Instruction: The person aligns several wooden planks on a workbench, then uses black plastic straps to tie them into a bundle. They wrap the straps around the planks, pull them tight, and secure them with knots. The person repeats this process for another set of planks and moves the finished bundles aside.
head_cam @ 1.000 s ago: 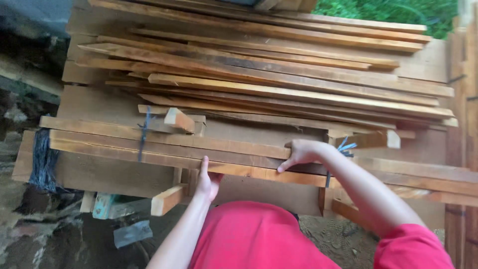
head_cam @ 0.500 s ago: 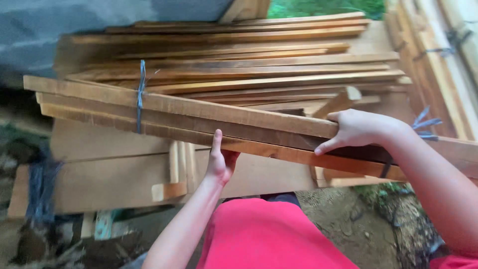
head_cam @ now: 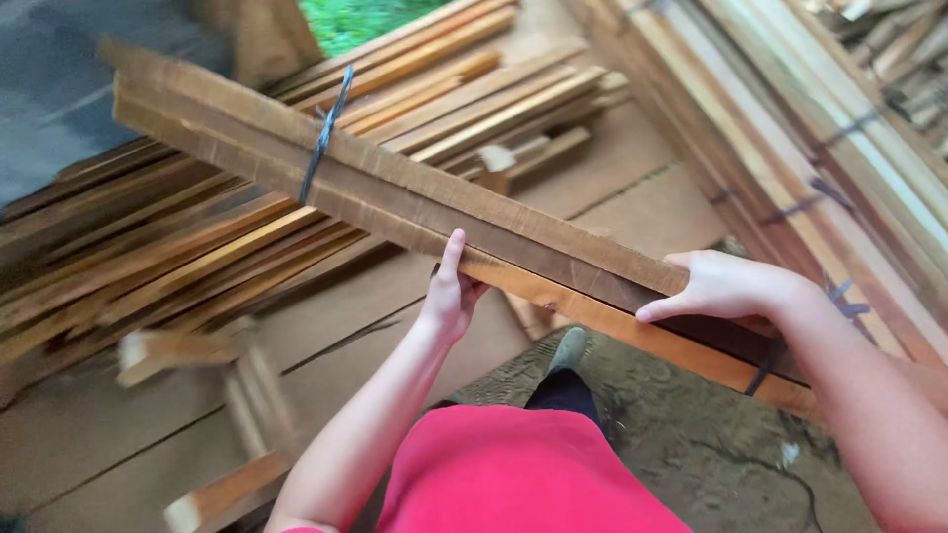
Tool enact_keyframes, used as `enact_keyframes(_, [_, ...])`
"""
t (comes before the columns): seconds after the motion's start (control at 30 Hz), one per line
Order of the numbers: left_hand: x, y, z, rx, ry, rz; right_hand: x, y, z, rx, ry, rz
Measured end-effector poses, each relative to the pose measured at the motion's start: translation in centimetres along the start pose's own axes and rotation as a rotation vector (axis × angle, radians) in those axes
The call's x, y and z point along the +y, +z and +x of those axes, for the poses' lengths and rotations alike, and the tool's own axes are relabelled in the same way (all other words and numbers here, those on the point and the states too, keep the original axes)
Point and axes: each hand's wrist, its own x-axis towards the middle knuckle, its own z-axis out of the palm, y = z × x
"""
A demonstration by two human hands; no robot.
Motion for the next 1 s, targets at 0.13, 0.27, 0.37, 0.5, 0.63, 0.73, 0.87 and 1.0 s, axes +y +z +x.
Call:
enact_keyframes(0.13, [-3.6, 8.1, 3.7, 0.035, -0.065, 0.082, 9.3, -1.0, 3.3, -0.048, -0.027, 0.161])
enact_keyframes(0.27, [-9.1, 14.6, 10.3, -0.013, -0.060, 0.239, 19.4, -2.4, 8.3, -0.053, 0.000, 0.286])
enact_keyframes(0.37, [-13.3, 19.6, 13.6, -0.036, -0.070, 0.273, 26.2, -3.2, 10.9, -0.060, 0.006, 0.334])
enact_keyframes(0.5, [-16.8, 25.7, 17.2, -0.024, -0.066, 0.336, 32.4, -5.4, 14.1, -0.045, -0.010, 0.425])
enact_keyframes(0.63, [-19.8, 28.7, 20.6, -0.024, -0.084, 0.396, 34.9, -7.6, 14.8, -0.073, 0.031, 0.391])
enact_keyframes(0.73, [-21.1, 30.2, 23.0, 0.013, -0.067, 0.456, 36.8, -7.8, 17.4, -0.078, 0.033, 0.394])
enact_keyframes(0.87, [-21.9, 32.1, 28.2, 0.085, -0.013, 0.501, 39.8, -7.7, 24.4, -0.065, -0.008, 0.486])
enact_keyframes(1.0, [-21.2, 34.4, 35.2, 0.133, 0.098, 0.525, 39.8, -10.4, 29.3, -0.037, -0.039, 0.478])
